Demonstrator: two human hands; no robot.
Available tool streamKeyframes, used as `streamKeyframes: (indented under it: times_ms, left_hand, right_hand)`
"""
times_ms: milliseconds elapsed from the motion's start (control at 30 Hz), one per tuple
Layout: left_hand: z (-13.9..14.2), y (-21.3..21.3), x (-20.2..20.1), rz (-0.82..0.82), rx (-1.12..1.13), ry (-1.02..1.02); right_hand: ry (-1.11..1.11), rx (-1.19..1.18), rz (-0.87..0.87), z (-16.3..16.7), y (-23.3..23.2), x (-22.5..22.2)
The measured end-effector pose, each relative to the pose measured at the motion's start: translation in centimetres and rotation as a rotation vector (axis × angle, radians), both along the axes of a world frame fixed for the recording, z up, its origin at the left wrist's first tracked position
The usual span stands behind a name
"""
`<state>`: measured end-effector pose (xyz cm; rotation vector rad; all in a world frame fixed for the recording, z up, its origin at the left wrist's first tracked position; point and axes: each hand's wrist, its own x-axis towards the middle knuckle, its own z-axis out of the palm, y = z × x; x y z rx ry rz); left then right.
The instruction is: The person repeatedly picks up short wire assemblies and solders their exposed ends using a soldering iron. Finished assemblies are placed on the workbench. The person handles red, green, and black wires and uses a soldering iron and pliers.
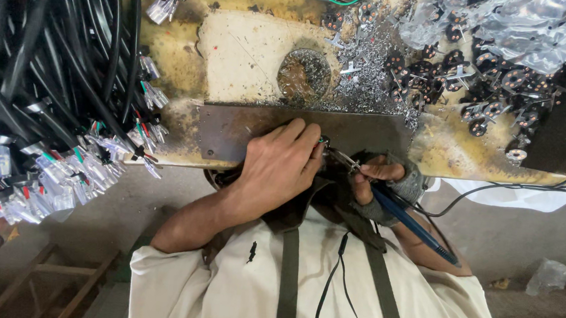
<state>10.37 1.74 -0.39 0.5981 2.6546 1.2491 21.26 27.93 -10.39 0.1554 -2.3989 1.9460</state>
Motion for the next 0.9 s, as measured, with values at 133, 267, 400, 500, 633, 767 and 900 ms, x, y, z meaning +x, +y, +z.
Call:
streamKeyframes:
  times_ms: [133,267,400,500,633,767,900]
  left_hand:
    - [-0.1,0.0,0.0,-0.006,0.003,0.006]
    - [-0.2,-0.1,0.0,-0.002,0.009,0.013]
    - [-0.3,-0.3,-0.2,0.001,0.033,0.028]
    - [-0.4,-0.3,-0.3,-0.009,0.051,0.015]
    - [-0.5,-0.3,-0.3,0.001,0.047,0.020]
    - [-0.6,-0.3,-0.2,0.006,0.054,0.022]
    - [-0.6,-0.3,-0.2,0.010,0.056,0.027]
  right_hand:
    - [-0.380,-0.005,0.058,-3.2,2.7,0.8]
    - [-0.110,0.043,0.038,-4.5,2.4,1.1]
    - [-0.006,0.163,-0.159,-3.3,0.5,1.3]
    - [0.139,0.123,0.083,-0.4,0.2,0.0]
    - [0.072,-0.012,0.004,1.9,-0.9,-2.0]
    - [0.067,0.035,0.067,2.3,-1.5,-2.0]
    - [-0.074,-0.068,0.021,0.9,-0.1,-0.6]
